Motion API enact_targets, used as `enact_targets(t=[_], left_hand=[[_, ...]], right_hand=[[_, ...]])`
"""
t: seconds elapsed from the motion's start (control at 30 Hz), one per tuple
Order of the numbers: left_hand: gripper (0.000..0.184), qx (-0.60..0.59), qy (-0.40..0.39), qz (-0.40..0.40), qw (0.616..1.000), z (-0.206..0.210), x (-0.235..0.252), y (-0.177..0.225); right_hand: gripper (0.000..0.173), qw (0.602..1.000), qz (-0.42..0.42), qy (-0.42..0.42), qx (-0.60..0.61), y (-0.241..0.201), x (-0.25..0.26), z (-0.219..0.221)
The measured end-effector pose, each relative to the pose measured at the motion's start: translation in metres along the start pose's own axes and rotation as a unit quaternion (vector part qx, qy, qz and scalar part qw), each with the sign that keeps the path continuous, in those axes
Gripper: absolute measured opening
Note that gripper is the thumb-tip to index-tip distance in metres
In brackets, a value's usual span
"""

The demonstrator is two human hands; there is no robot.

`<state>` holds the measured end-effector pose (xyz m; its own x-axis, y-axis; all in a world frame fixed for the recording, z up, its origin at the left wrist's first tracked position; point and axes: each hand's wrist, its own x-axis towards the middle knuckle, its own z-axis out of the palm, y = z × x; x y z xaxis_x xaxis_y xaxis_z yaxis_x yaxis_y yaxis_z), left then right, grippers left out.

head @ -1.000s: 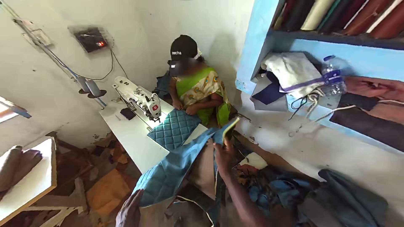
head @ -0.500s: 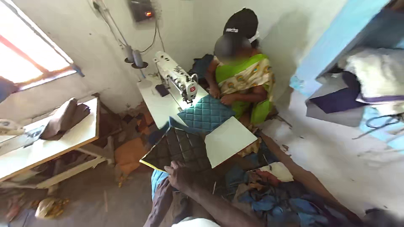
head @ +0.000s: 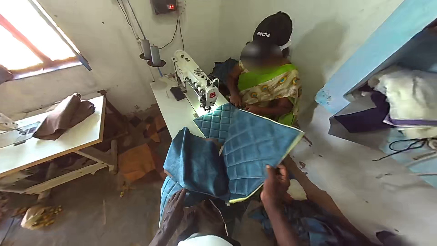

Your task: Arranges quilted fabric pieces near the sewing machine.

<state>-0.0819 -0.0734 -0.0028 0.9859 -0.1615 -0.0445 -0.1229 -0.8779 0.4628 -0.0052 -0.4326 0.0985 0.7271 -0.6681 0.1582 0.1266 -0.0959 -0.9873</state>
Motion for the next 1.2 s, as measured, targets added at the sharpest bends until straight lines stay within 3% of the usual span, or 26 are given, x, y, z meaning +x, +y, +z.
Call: enact_targets(t=[0.17, 0.3, 0.37, 0.43, 0.53, 0.6, 0.7, 0.8, 0.83, 0.9, 0.93, 1.0, 1.07, 1.13, 1.2], left_hand=[[0.065, -0.007, 0.020, 0.019, 1.000, 0.008, -0.003, -0.003], [0.067, -0.014, 0.007, 0.025, 1.000, 0.013, -0.006, -0.006], [0.073, -0.023, 0.002, 0.026, 0.999, 0.017, -0.006, -0.009], [0.075, -0.033, -0.002, 0.017, 0.999, 0.021, -0.004, -0.012], [0.074, 0.001, -0.016, 0.016, 1.000, 0.030, 0.006, -0.018], [0.082, 0.027, -0.044, 0.010, 0.999, 0.039, 0.014, -0.017], [0.100, 0.063, -0.107, -0.021, 0.992, 0.050, 0.026, -0.006], [0.126, -0.021, -0.174, -0.079, 0.981, 0.054, 0.044, 0.002], [0.121, -0.087, -0.160, -0.103, 0.978, 0.054, 0.049, 0.001], [0.073, -0.301, -0.049, -0.167, 0.938, 0.050, 0.063, -0.004], [0.054, -0.407, 0.004, -0.218, 0.887, 0.045, 0.073, -0.004], [0.061, -0.560, 0.028, -0.339, 0.755, 0.022, 0.089, -0.003], [0.066, -0.627, 0.032, -0.391, 0.673, 0.014, 0.110, -0.010], [0.062, -0.649, 0.027, -0.400, 0.647, 0.015, 0.129, -0.014], [0.049, -0.639, 0.028, -0.405, 0.653, 0.017, 0.143, -0.012]], right_hand=[[0.035, 0.964, 0.208, 0.153, -0.067, 0.100, 0.015, -0.067], [0.050, 0.920, 0.357, 0.160, 0.001, 0.159, -0.020, -0.087], [0.057, 0.915, 0.371, 0.146, 0.063, 0.163, -0.032, -0.083], [0.061, 0.930, 0.333, 0.137, 0.069, 0.153, -0.033, -0.073], [0.059, 0.973, 0.206, 0.097, 0.026, 0.098, -0.004, -0.047], [0.047, 0.995, 0.095, 0.028, 0.014, 0.054, 0.020, -0.024], [0.030, 0.996, -0.059, -0.062, 0.008, -0.009, 0.041, 0.014], [0.030, 0.992, -0.112, -0.046, 0.047, -0.052, 0.042, 0.036], [0.031, 0.991, -0.110, -0.025, 0.073, -0.054, 0.042, 0.037], [0.037, 0.991, -0.085, 0.028, 0.098, -0.038, 0.042, 0.029], [0.039, 0.992, -0.055, 0.061, 0.094, -0.022, 0.044, 0.022], [0.043, 0.989, 0.023, 0.131, 0.063, 0.015, 0.047, 0.004], [0.046, 0.980, 0.100, 0.168, 0.033, 0.047, 0.050, -0.011], [0.045, 0.971, 0.159, 0.176, 0.011, 0.076, 0.052, -0.022], [0.045, 0.966, 0.205, 0.160, 0.007, 0.099, 0.053, -0.032]])
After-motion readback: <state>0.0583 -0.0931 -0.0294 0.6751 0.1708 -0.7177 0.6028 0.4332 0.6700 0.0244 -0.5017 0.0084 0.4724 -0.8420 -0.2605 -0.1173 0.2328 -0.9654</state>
